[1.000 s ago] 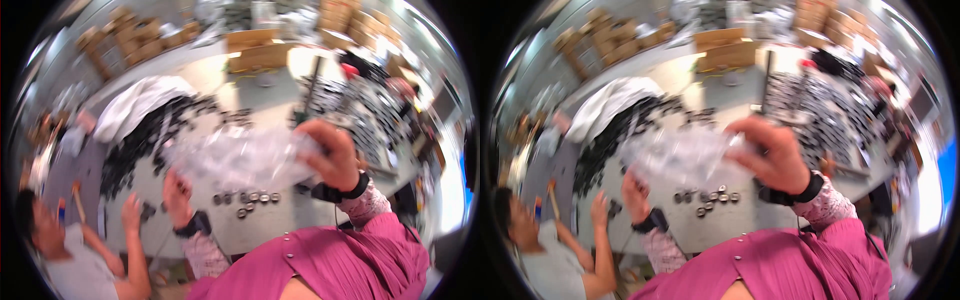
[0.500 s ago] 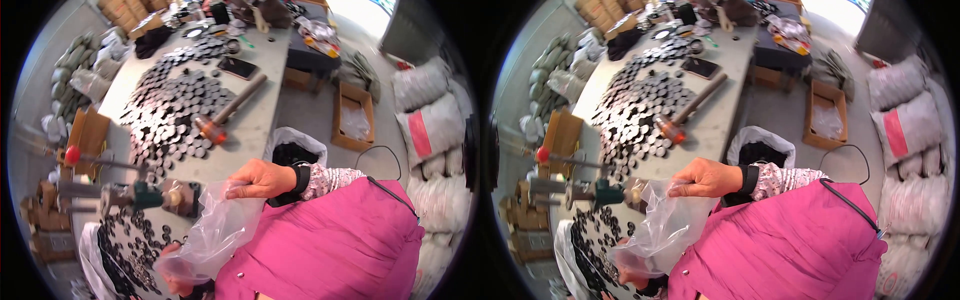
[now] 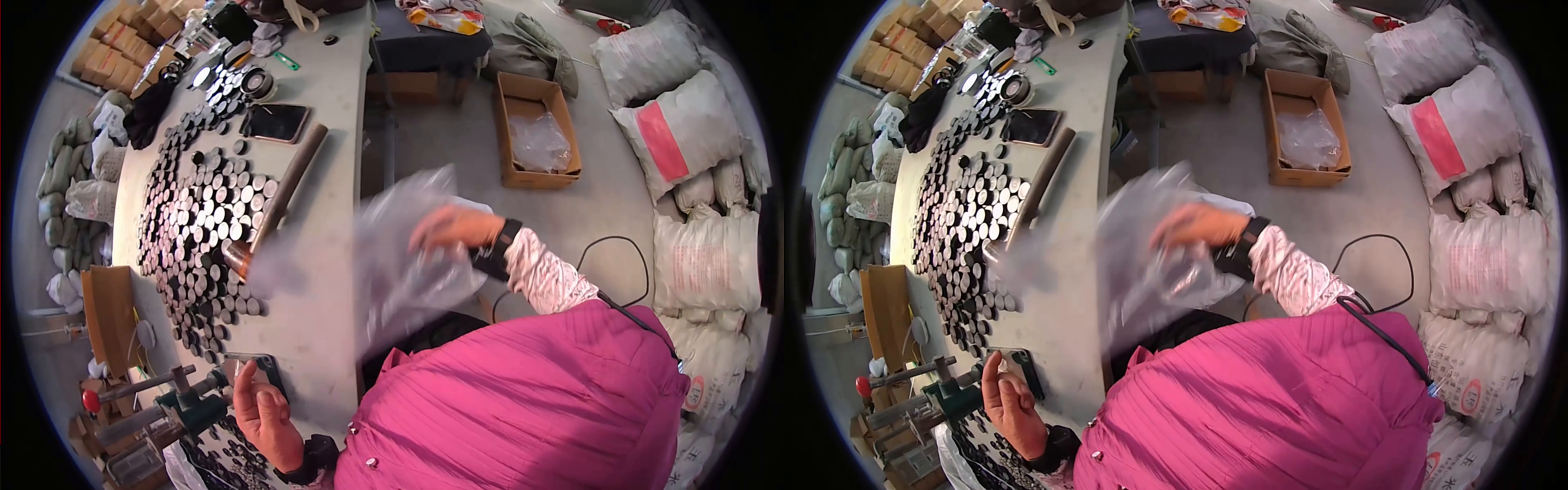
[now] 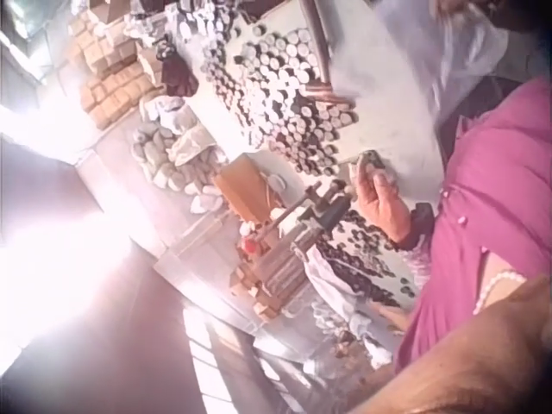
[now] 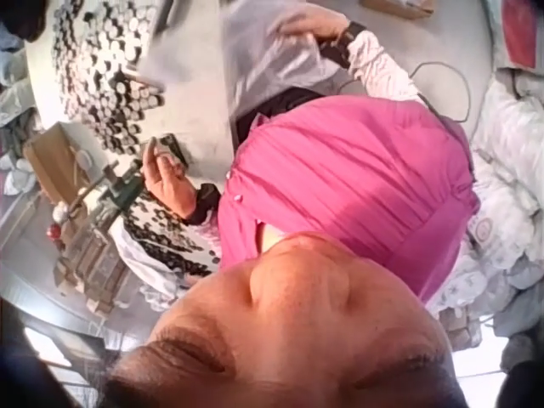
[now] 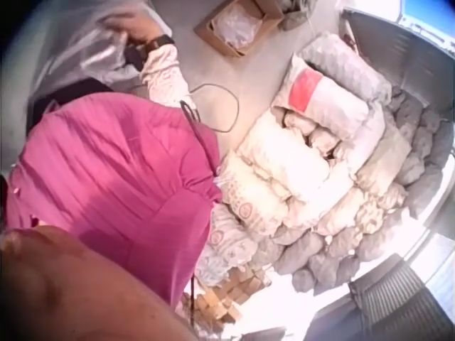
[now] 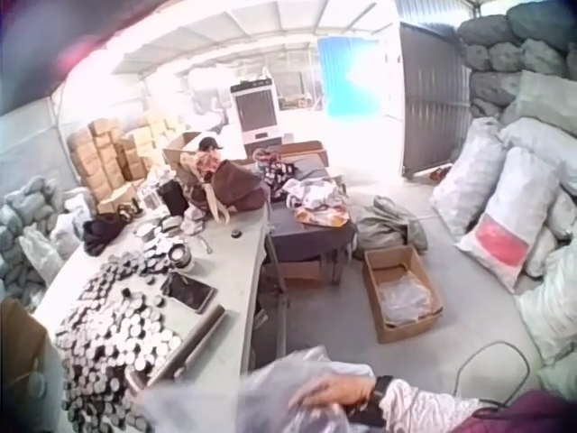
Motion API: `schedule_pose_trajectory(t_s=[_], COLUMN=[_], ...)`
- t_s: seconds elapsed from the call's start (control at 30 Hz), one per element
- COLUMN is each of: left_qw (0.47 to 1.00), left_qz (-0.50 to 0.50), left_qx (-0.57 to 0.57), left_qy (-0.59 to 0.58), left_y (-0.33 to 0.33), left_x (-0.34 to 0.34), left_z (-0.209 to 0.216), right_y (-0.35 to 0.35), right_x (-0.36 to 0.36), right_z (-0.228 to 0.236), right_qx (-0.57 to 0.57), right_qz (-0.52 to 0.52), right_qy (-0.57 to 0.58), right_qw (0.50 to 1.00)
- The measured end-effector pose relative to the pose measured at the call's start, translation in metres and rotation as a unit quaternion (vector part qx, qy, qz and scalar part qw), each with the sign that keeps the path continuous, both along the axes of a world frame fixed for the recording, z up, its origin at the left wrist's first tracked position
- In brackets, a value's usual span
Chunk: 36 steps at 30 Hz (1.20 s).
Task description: Manually assembling small plastic ring components and using a mallet and press to secure them.
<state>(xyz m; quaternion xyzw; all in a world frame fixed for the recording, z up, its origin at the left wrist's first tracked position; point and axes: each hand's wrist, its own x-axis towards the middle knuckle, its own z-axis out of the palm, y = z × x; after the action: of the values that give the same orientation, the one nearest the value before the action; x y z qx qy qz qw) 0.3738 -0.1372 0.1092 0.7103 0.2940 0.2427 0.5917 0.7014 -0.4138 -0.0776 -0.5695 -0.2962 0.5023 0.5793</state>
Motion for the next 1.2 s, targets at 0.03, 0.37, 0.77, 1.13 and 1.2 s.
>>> schedule_pose_trajectory(t_s=[0.03,0.37,0.77,1.13,1.2], left_qw=[1.000,0.993,0.977,0.962,0.951], left_qz=[0.002,-0.022,-0.073,-0.008,-0.041], left_qx=[-0.020,-0.042,-0.044,-0.257,-0.288], left_qy=[0.008,0.106,0.195,0.096,0.104], left_y=[-0.001,-0.017,-0.044,-0.034,-0.036], left_x=[0.003,0.032,0.063,0.025,0.018], left_z=[-0.001,-0.007,0.002,-0.005,-0.007], right_y=[-0.020,-0.255,-0.303,-0.060,-0.065], right_x=[0.012,0.088,0.186,0.093,0.080], right_z=[-0.033,-0.301,-0.304,-0.083,0.028], right_qx=[0.043,0.049,0.067,0.117,0.399], right_qz=[-0.178,-0.738,-0.808,-0.681,-0.379], right_qy=[0.125,0.261,0.234,-0.069,-0.018], right_qw=[0.975,0.621,0.537,0.719,0.835])
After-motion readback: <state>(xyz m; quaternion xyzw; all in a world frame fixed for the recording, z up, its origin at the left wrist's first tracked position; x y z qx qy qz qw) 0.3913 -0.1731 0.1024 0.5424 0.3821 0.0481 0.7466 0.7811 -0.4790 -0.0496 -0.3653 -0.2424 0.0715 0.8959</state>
